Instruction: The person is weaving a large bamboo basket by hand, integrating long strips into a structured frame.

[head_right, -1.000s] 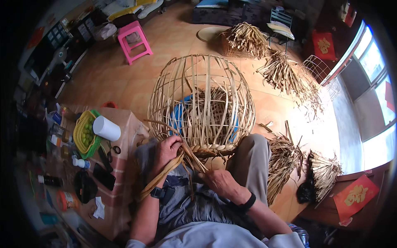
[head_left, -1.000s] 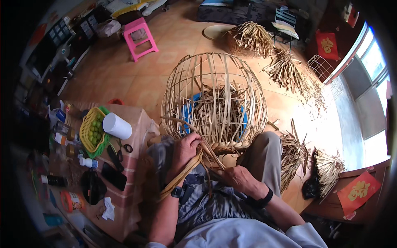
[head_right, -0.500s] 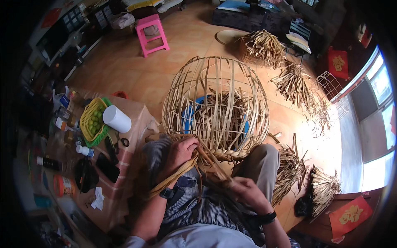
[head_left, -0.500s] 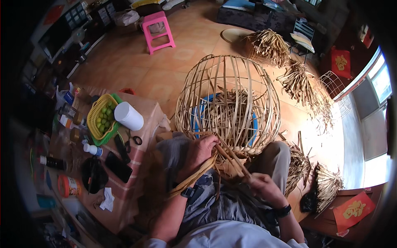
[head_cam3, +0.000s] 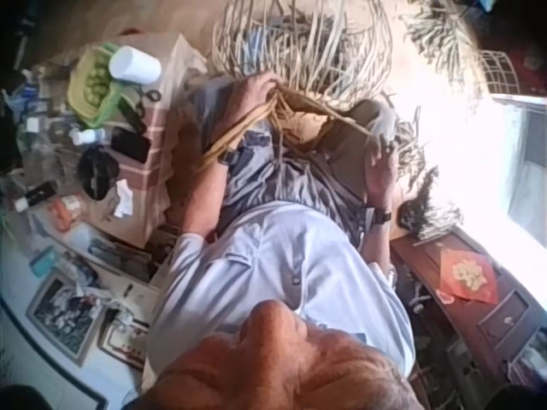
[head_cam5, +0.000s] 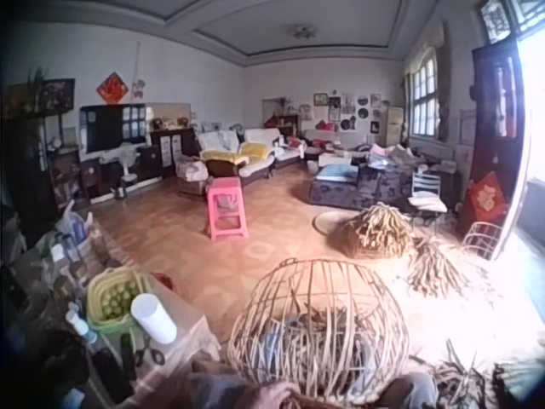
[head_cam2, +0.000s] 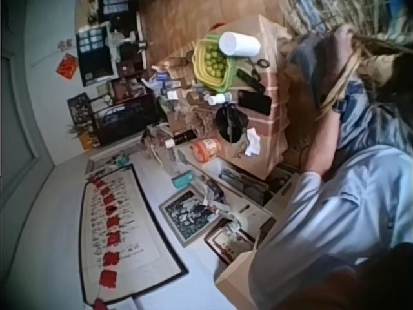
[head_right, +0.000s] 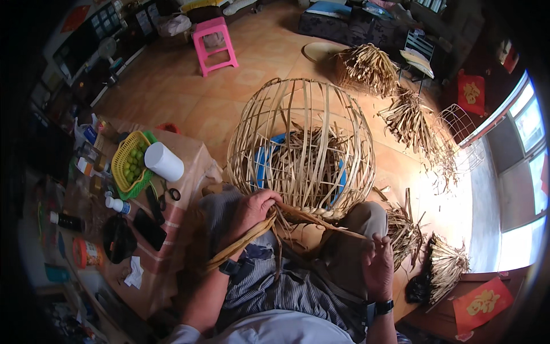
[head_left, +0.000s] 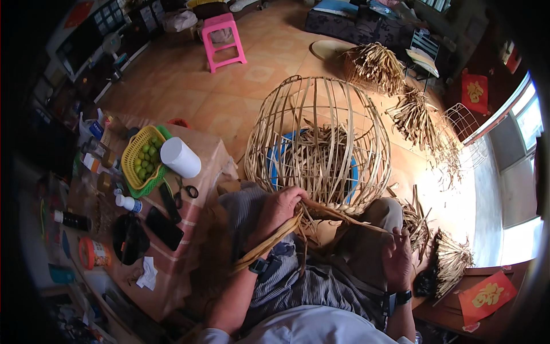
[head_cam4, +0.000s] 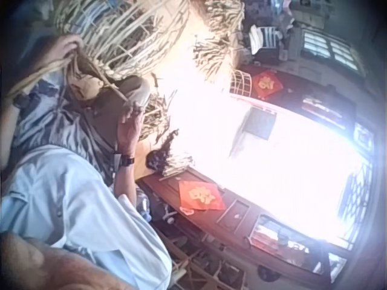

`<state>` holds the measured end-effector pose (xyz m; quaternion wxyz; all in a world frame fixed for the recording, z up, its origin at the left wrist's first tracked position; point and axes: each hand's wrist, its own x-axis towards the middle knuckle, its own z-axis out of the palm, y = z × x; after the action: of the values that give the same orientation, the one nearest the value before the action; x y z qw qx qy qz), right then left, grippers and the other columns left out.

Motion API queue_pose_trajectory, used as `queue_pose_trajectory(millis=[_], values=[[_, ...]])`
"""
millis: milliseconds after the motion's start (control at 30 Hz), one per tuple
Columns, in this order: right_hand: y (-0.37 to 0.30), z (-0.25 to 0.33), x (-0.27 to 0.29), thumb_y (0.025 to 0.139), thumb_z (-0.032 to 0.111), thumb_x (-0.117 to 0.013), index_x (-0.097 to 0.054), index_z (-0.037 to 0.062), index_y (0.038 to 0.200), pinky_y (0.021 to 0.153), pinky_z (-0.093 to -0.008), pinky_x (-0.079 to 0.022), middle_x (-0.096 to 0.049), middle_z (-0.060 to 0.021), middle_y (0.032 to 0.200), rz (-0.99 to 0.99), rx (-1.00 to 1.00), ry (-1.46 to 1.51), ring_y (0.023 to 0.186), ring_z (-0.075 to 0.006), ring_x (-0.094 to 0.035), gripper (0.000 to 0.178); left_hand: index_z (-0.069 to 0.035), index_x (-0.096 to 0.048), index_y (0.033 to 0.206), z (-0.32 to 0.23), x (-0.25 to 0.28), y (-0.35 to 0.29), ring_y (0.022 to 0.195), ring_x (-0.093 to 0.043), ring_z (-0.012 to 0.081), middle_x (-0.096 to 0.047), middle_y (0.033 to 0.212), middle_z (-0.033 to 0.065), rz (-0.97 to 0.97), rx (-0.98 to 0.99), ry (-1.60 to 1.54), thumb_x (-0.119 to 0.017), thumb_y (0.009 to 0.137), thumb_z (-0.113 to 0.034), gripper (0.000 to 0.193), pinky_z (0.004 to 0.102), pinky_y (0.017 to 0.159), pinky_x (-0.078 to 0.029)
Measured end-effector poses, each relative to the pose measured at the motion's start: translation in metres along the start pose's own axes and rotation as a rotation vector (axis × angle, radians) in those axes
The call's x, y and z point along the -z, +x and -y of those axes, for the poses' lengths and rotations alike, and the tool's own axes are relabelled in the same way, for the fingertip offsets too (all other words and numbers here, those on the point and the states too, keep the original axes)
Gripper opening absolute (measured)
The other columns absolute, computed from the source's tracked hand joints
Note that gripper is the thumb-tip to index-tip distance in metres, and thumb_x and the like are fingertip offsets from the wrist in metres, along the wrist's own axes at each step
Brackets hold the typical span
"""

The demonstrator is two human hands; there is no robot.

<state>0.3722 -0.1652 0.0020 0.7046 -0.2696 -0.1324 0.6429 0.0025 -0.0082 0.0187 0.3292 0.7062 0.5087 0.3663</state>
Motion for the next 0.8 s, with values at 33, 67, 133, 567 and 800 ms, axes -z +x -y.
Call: queue_pose_trajectory(millis=[33, 67, 133, 567, 800], values=[[-0.003, 0.001, -0.026, 0.109, 0.025, -0.07, -0.072, 0.0066, 0.126, 0.072, -0.029, -0.053, -0.069, -0.0102, 0.129, -0.299, 0.008, -0.124, 0.093, -0.0153, -0.065, 0.025, -0.005, -0.073, 0.112, -0.001, 0.003, -0.001, 0.092, -0.077, 0.0387, -0.076, 0.1, 0.0197, 0.017, 0.026, -0.004, -0.068, 0.097, 0.003, 0.017, 0.0441, 0.079, -0.06], [-0.003, 0.01, -0.032, 0.108, 0.025, -0.071, -0.073, 0.0049, 0.124, 0.072, -0.0291, -0.053, -0.071, -0.0094, 0.121, -0.228, -0.098, -0.463, 0.091, -0.0147, -0.065, 0.026, -0.005, -0.072, 0.114, -0.003, 0.006, -0.003, 0.094, -0.077, 0.0388, -0.076, 0.102, 0.0202, 0.037, 0.017, -0.016, -0.068, 0.097, 0.004, 0.02, 0.0438, 0.081, -0.06], [-0.008, 0.027, -0.044, 0.107, 0.025, -0.073, -0.074, 0.0016, 0.121, 0.072, -0.0292, -0.052, -0.074, -0.0077, 0.105, -0.076, -0.298, -1.127, 0.088, -0.0135, -0.066, 0.028, -0.004, -0.071, 0.12, -0.005, 0.014, 0.001, 0.098, -0.077, 0.039, -0.076, 0.105, 0.0213, 0.092, -0.019, -0.044, -0.068, 0.096, 0.006, 0.026, 0.0433, 0.085, -0.06], [0.048, -0.161, -0.131, 0.113, 0.035, -0.064, -0.067, 0.0022, 0.133, 0.092, -0.0372, -0.057, -0.078, -0.0091, 0.117, 0.199, -0.818, -0.17, 0.105, -0.019, -0.073, 0.038, -0.006, -0.065, 0.137, 0.002, 0.034, 0.002, 0.104, -0.071, 0.0232, -0.071, 0.117, 0.0102, 0.341, -0.034, -0.104, -0.074, 0.082, 0.008, 0.057, 0.0344, 0.095, -0.056], [0.047, -0.116, -0.205, 0.12, 0.034, -0.049, -0.065, 0.0059, 0.122, 0.047, -0.0247, -0.037, -0.066, -0.0038, 0.079, 0.179, -0.781, -0.342, 0.05, -0.01, -0.046, 0.033, -0.001, -0.072, 0.129, -0.008, 0.033, 0.002, 0.103, -0.073, 0.0304, -0.072, 0.112, 0.0152, 0.29, -0.017, -0.157, -0.069, 0.09, -0.008, 0.04, 0.037, 0.092, -0.057]])
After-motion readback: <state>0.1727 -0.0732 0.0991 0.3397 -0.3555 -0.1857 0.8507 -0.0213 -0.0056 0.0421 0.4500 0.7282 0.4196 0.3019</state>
